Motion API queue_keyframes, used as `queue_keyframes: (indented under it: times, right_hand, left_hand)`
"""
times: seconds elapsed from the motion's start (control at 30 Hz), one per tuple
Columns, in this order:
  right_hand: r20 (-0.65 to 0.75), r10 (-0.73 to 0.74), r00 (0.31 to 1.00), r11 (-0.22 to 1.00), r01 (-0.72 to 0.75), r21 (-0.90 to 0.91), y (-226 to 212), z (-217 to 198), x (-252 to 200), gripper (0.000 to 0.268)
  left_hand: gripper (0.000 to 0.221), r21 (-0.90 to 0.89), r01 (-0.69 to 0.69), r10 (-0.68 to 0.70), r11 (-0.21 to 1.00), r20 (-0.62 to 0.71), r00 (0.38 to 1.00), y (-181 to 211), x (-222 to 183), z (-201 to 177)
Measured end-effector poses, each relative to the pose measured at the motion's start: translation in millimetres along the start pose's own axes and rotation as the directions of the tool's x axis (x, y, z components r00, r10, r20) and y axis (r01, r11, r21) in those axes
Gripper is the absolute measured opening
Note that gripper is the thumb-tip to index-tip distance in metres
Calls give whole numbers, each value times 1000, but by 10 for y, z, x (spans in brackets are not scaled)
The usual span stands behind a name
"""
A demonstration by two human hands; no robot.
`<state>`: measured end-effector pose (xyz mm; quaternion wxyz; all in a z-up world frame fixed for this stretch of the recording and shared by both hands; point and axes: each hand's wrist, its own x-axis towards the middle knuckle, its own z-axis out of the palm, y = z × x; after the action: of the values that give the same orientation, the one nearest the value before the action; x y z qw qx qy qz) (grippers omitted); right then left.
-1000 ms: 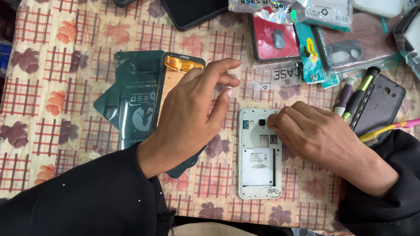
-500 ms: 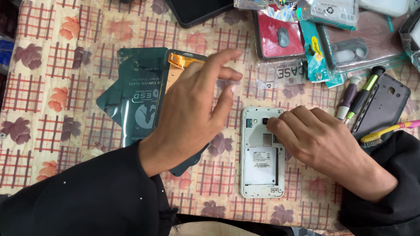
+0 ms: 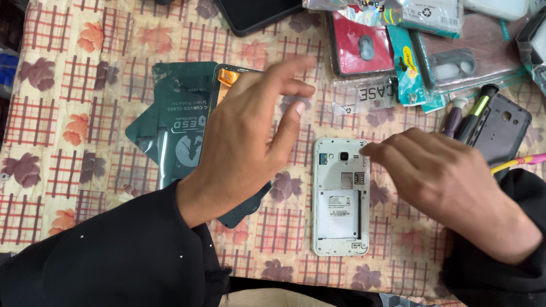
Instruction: The person assembles a white smartphone by placing the back cover onto the chassis, then uses a screwdriver to fasten multiple screws around the perimeter. The person then attaches a black back panel to the device.
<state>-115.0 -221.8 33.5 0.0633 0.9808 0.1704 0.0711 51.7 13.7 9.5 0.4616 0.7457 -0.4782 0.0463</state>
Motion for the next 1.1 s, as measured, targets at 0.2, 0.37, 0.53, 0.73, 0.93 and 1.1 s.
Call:
queue_keyframes:
  times: [0.2,0.37,0.53,0.73,0.93,1.1]
  right_hand:
    - [-57,20,998,1000,-20,3,15,-130,14,13]
    - [-73,18,997,984,-5,178,-65,-39,102,16]
    - [-22,36,999,980,-31,196,-69,8,34,24]
    - [-40,37,999,987,-30,158,-19,45,144,21]
    - [-98,109,989,879,-50,474,-34,-206,-28,14]
    - [-28,100,995,756,-58,652,-163,-223,-257,15]
  left_hand:
    - [24,100,-154,148,983,63,987,97,-20,98]
    - [28,173,-204,194,964,72,978,86,-15,92]
    - [30,176,-198,186,964,84,979,87,-14,93]
    - [29,182,-201,187,962,92,978,122,-8,90]
    - [25,160,-222,202,962,131,970,96,-53,129]
    - [29,92,-245,211,965,275,938,35,-62,244]
